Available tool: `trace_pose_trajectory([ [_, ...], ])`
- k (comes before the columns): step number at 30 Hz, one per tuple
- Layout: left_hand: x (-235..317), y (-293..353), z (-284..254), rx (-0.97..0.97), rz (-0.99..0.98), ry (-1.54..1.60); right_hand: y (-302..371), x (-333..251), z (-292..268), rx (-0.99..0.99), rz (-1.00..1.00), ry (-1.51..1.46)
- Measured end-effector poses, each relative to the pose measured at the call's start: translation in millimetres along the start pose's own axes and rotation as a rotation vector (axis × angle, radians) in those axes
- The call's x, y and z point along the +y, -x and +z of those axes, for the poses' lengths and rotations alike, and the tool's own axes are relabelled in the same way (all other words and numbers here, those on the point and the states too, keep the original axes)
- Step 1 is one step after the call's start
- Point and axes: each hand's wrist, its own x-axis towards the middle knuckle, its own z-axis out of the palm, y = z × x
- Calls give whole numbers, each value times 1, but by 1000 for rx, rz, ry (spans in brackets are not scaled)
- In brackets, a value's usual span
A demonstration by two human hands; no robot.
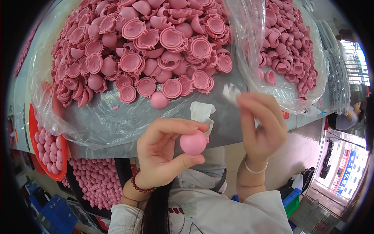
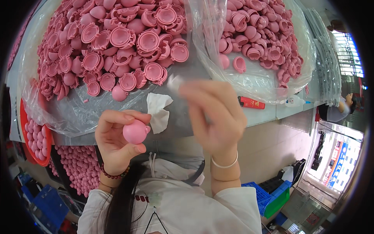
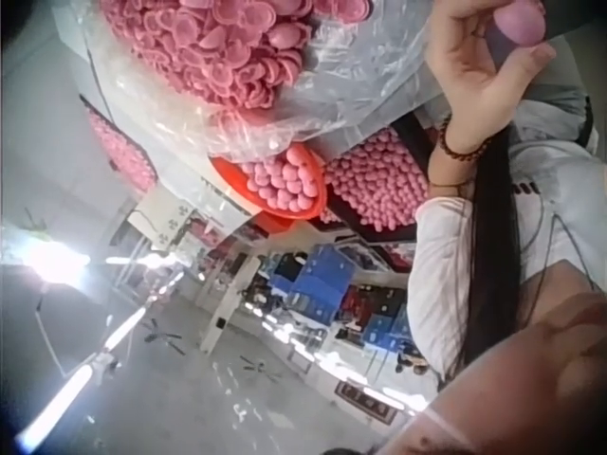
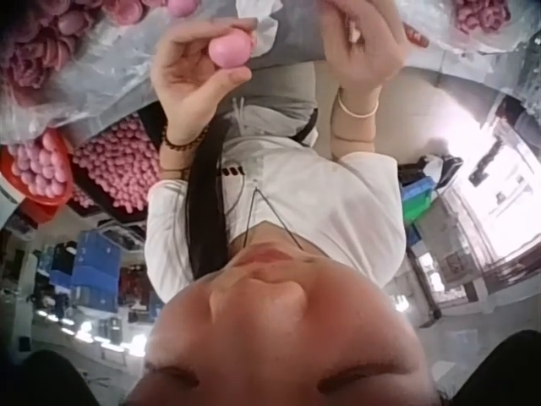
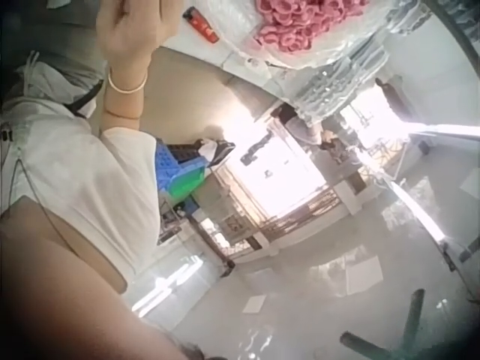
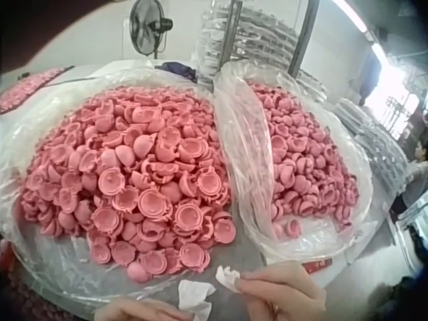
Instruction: Glue pink plastic toy components together at a factory workbench.
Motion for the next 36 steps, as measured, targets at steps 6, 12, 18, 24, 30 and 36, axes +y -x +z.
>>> trace_pose_trajectory([
  [6, -6, -1, -4, -34, 77, -151, 9, -41, 2, -267, -247, -92],
  [12, -2, 5, -4, 25, -44, 77, 15, -40, 4, -199, -183, -76],
  [18, -2, 2, -8, -39, -64, 174, 12, -34, -19, -124, -169, -75],
  [24, 4, 2, -8, -33, -136, 275, 17, -9, -10, -156, -105, 186],
  [30, 1, 8, -12, -116, 47, 219, 45, 38, -68, 556, -12, 660],
  [36, 65, 39, -65, 447, 640, -872, 60, 123, -137, 765, 506, 186],
])
